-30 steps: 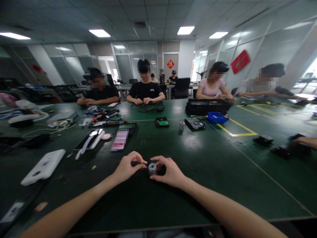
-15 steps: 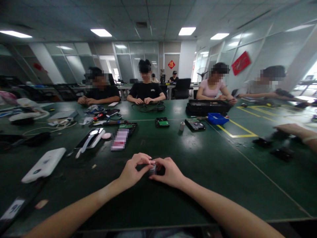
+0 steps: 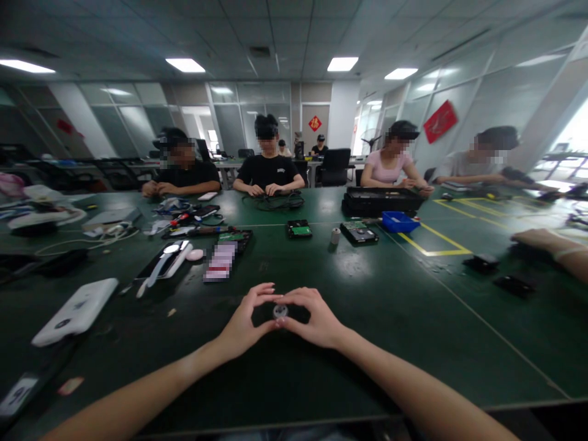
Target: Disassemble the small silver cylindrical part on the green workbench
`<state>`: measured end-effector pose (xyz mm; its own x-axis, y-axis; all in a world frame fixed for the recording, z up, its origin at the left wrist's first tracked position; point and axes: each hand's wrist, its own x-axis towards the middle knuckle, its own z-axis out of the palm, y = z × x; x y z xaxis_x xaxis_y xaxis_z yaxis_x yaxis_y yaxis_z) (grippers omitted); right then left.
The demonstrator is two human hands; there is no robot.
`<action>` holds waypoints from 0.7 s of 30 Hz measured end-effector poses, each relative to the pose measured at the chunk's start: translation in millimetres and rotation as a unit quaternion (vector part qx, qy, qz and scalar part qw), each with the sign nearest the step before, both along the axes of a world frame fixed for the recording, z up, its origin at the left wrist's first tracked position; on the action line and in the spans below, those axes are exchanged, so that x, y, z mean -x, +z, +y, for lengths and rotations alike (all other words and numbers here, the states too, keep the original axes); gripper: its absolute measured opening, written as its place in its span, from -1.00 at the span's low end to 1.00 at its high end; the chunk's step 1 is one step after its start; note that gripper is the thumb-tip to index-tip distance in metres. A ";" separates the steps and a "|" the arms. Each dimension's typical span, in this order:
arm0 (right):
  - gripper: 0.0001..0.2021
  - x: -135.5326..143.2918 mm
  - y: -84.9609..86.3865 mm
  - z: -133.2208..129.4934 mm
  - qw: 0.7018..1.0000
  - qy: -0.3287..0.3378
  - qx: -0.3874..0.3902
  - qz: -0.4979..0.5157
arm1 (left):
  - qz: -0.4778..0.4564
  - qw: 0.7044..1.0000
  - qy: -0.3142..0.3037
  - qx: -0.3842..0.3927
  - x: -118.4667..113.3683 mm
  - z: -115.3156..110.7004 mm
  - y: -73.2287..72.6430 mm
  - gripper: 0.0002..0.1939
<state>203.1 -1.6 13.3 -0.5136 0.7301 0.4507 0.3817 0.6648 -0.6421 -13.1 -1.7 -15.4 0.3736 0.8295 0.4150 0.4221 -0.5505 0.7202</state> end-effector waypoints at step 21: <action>-0.79 2.1 2.4 6.3 0.997 -0.039 0.052 0.039 | 0.060 0.997 -0.021 0.033 -4.5 -5.7 2.9 -0.38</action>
<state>201.0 4.7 15.7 -0.4201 0.8115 0.4063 0.3752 0.5629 -0.7365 -8.6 -7.4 -12.5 0.4524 0.8360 0.3105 0.4849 -0.5228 0.7011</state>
